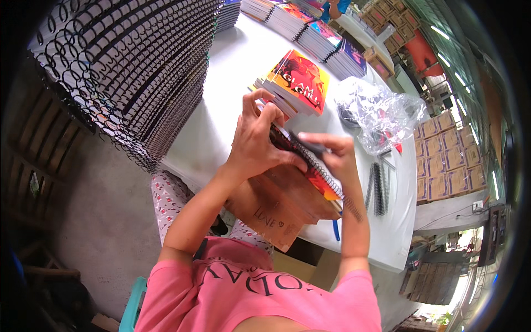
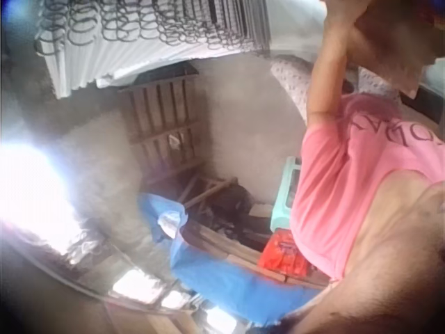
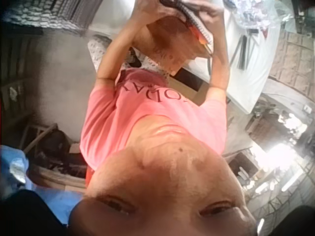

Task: The person binds notebooks by threading plastic spiral coils through pre-punched holes in the covers and pages, then trims and bends the coil ends using a pair of pliers.

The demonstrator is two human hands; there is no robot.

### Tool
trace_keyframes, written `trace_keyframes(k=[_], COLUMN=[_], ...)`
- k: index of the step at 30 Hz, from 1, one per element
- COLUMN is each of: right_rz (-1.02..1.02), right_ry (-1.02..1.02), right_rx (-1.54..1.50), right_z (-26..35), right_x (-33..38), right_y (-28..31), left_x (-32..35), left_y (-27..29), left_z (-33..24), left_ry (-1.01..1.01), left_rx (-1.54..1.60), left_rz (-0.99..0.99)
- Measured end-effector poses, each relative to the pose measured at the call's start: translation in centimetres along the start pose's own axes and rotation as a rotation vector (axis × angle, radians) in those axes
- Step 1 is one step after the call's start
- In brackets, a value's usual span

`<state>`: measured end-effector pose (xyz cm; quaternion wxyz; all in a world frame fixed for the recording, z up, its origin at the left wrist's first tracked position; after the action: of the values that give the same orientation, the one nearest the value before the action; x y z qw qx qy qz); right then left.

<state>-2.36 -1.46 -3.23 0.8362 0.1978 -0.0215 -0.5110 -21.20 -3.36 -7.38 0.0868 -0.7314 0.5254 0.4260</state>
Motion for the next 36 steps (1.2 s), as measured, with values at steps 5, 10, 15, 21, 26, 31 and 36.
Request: trace_keyframes(k=[5, 10, 15, 21, 26, 31, 36], right_rz=[0.124, 0.078, 0.116, 0.113, 0.089, -0.436, -0.455], right_ry=[0.335, 0.297, 0.253, 0.224, 0.084, -0.21, -0.448], right_rx=[0.063, 0.007, -0.282, -0.354, 0.685, 1.063, 0.979], right_z=[2.3, 2.7, 3.1, 2.7, -1.2, -6.6, -11.7], right_x=[0.1, -1.2, -2.8, -3.7, -3.6, 4.0, 14.9], right_y=[-0.9, -0.8, -0.7, -2.4, -0.7, 8.9, 9.3], left_x=[-0.6, -0.6, -0.9, -0.8, -0.2, 0.9, -2.5], left_y=[-0.2, 0.0, -0.4, 0.1, 0.3, -0.3, 1.2], left_z=[0.9, 2.0, 2.9, 2.9, 2.3, 5.1, 1.8], left_ry=[0.13, 0.326, 0.284, 0.185, 0.261, 0.497, 0.38], left_rx=[0.193, 0.377, 0.309, 0.191, 0.289, 0.549, 0.569], left_rz=[-0.003, 0.155, 0.183, 0.109, 0.107, 0.164, 0.037])
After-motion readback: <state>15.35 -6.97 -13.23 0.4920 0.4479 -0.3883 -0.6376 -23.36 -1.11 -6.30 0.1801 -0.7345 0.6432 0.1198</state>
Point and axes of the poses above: each hand's wrist, its own x-axis away from the middle knuckle, its own y-axis out of the back of the hand, z = x × y, the point moved 3 cm from there along -x, towards the middle knuckle, and after that the axes turned 10 degrees about -x, right-handed, at the moved point
